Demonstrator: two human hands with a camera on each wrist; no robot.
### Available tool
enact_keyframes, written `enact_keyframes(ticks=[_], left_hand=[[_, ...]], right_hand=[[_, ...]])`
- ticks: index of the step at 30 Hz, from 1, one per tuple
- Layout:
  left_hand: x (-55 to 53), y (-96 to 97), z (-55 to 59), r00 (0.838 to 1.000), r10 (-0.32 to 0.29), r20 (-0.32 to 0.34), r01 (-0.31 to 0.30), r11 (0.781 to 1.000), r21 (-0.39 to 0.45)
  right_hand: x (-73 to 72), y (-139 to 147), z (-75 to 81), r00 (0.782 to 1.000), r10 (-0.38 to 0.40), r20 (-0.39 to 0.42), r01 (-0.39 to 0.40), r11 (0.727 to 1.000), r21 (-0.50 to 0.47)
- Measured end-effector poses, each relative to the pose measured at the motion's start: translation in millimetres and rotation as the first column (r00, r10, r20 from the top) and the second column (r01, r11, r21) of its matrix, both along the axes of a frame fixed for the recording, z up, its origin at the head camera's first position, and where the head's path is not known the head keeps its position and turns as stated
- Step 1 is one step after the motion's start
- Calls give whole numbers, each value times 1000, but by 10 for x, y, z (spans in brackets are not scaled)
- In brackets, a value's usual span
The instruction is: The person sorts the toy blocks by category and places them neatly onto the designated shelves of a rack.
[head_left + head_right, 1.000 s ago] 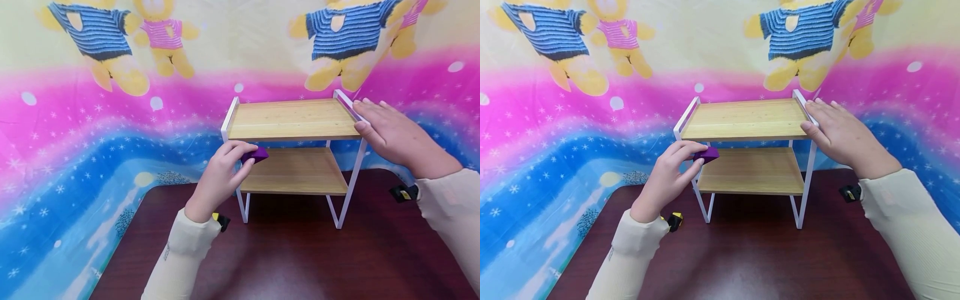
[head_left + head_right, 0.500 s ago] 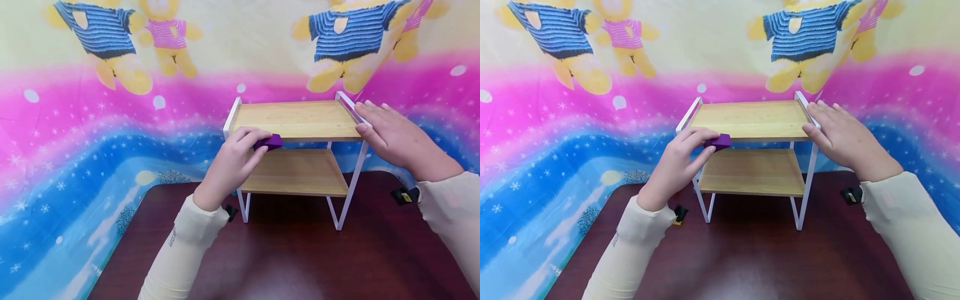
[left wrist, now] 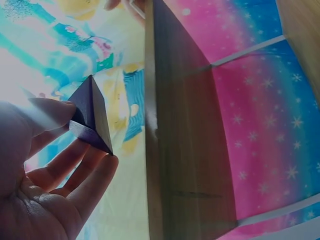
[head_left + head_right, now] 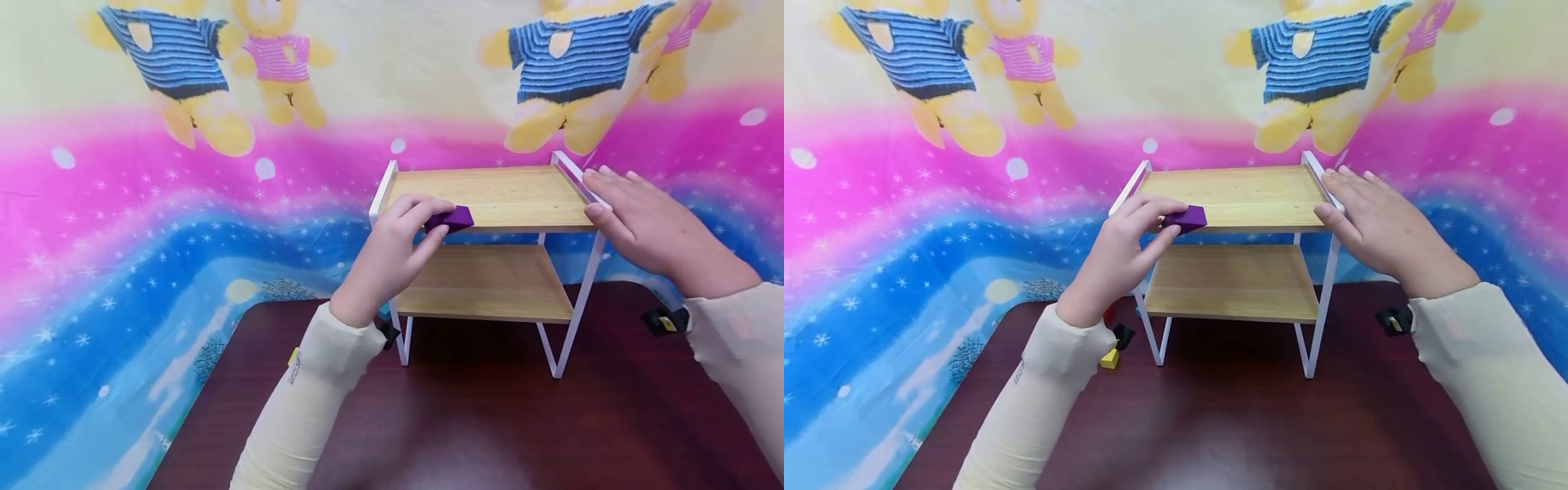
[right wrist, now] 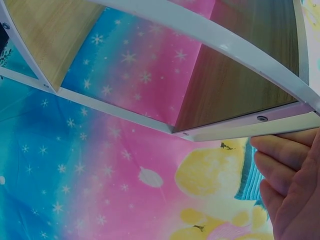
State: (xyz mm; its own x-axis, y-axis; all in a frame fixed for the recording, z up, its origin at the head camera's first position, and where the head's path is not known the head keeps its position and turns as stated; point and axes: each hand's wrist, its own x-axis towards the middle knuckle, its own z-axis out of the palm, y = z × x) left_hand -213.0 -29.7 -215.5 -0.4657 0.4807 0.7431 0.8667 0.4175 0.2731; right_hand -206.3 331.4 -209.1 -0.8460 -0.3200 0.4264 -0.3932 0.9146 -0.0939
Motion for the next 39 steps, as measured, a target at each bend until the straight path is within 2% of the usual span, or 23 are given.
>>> enact_keyframes(ticks=[8,18,23,30,39], left_hand=[[-141,56,29,998,49,-26,-49,999,-4],[-199,198,78,996,57,-74,-58,998,-12],[-196,278,83,993,64,-104,-69,996,-50],[-169,378,87,992,64,-112,-72,995,-72],[-169,522,92,991,43,-129,-52,996,-70]], right_hand=[[-1,-18,9,1000,5,0,-5,1000,-10],[-10,-4,9,1000,12,3,-12,1000,-13],[-5,8,-2,1000,1,0,-1,1000,-23],[-6,-16,-7,1000,-21,-3,21,999,-25],[-19,-7,-32,1000,-9,-4,9,1000,-15]])
